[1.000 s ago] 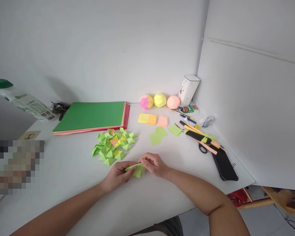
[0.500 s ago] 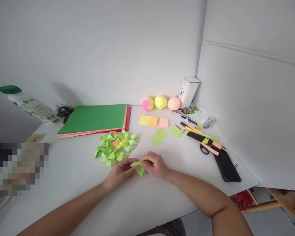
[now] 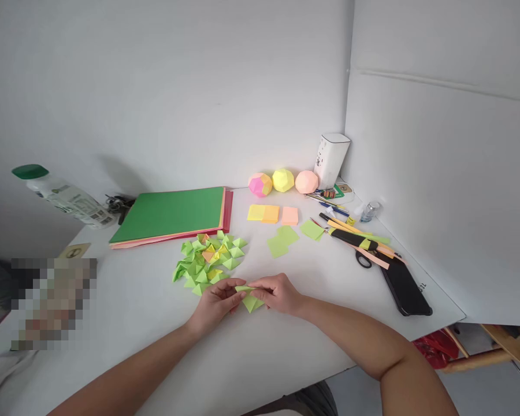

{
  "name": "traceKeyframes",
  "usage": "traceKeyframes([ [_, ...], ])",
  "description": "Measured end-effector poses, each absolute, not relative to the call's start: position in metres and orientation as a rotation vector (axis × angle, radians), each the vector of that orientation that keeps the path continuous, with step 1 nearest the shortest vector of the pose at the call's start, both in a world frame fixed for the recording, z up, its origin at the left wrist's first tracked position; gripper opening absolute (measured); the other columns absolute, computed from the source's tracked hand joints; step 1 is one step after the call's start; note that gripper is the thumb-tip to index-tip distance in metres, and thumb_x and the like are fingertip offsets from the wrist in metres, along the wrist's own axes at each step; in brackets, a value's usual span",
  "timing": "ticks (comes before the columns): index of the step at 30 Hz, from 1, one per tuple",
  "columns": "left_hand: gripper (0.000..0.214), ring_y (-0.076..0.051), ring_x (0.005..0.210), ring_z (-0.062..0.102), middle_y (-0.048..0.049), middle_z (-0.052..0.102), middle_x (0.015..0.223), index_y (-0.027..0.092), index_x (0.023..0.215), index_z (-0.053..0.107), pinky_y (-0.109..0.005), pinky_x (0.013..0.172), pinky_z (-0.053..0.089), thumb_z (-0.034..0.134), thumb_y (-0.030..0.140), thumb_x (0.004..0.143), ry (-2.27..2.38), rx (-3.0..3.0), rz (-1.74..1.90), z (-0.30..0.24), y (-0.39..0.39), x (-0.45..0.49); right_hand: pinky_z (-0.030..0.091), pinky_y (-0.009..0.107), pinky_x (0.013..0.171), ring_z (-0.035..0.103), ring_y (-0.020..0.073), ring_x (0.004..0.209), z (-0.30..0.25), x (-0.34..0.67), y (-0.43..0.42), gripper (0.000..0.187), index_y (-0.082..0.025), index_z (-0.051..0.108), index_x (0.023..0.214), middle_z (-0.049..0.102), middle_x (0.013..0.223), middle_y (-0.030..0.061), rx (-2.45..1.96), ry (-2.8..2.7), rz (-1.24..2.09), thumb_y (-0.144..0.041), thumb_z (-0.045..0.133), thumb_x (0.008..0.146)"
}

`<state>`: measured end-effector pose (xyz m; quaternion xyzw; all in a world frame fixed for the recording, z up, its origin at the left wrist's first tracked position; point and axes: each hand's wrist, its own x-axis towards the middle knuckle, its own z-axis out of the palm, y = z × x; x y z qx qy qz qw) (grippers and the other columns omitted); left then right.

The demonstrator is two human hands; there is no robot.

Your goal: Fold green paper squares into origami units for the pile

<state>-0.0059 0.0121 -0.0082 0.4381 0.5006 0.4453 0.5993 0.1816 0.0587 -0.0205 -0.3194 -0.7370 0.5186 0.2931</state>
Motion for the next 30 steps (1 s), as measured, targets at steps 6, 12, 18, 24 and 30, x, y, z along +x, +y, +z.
traceKeyframes([
  [6,0.035,-0.006,0.04,0.041,0.0081,0.046,0.046,0.015,0.084,0.061,-0.02,0.042,0.036,0.073,0.04,0.063,1.172,0.995,1.022,-0.008,0.012,-0.005,0.043,0.019,0.039,0.047,0.0073,0.039,-0.016,0.182,0.059,0.031,-0.012,0.068,0.096,0.051,0.048,-0.0034,-0.831,-1.971,1.393,-0.036,0.054,0.082],
  [12,0.033,-0.006,0.039,0.041,0.0081,0.046,0.044,0.015,0.078,0.06,-0.02,0.041,0.035,0.074,0.04,0.061,1.165,0.972,1.017,-0.004,0.012,-0.004,0.043,0.019,0.04,0.045,0.0071,0.041,-0.012,0.183,0.06,0.031,-0.01,0.069,0.094,0.048,0.048,-0.0036,-0.844,-1.965,1.459,-0.035,0.055,0.081],
  [18,0.03,-0.006,0.038,0.04,0.0079,0.047,0.044,0.015,0.069,0.057,-0.019,0.04,0.033,0.072,0.04,0.063,1.144,0.971,0.993,-0.003,0.013,-0.005,0.044,0.019,0.04,0.043,0.0065,0.041,-0.015,0.184,0.061,0.031,-0.011,0.069,0.094,0.047,0.049,-0.004,-0.862,-1.96,1.524,-0.036,0.055,0.081],
  [24,0.027,-0.005,0.039,0.041,0.0076,0.048,0.046,0.015,0.069,0.057,-0.018,0.04,0.034,0.071,0.037,0.067,1.118,0.99,1.006,-0.009,0.013,-0.007,0.046,0.02,0.042,0.045,0.0066,0.043,-0.015,0.185,0.063,0.03,-0.012,0.068,0.094,0.049,0.052,-0.0031,-0.846,-1.958,1.577,-0.035,0.055,0.082],
  [30,0.027,-0.006,0.039,0.042,0.0078,0.05,0.047,0.015,0.075,0.057,-0.019,0.041,0.036,0.072,0.036,0.065,1.153,0.955,1.044,-0.013,0.012,-0.006,0.047,0.019,0.041,0.045,0.0066,0.042,-0.014,0.185,0.063,0.029,-0.012,0.069,0.091,0.046,0.051,-0.0039,-0.86,-1.96,1.556,-0.035,0.054,0.082],
])
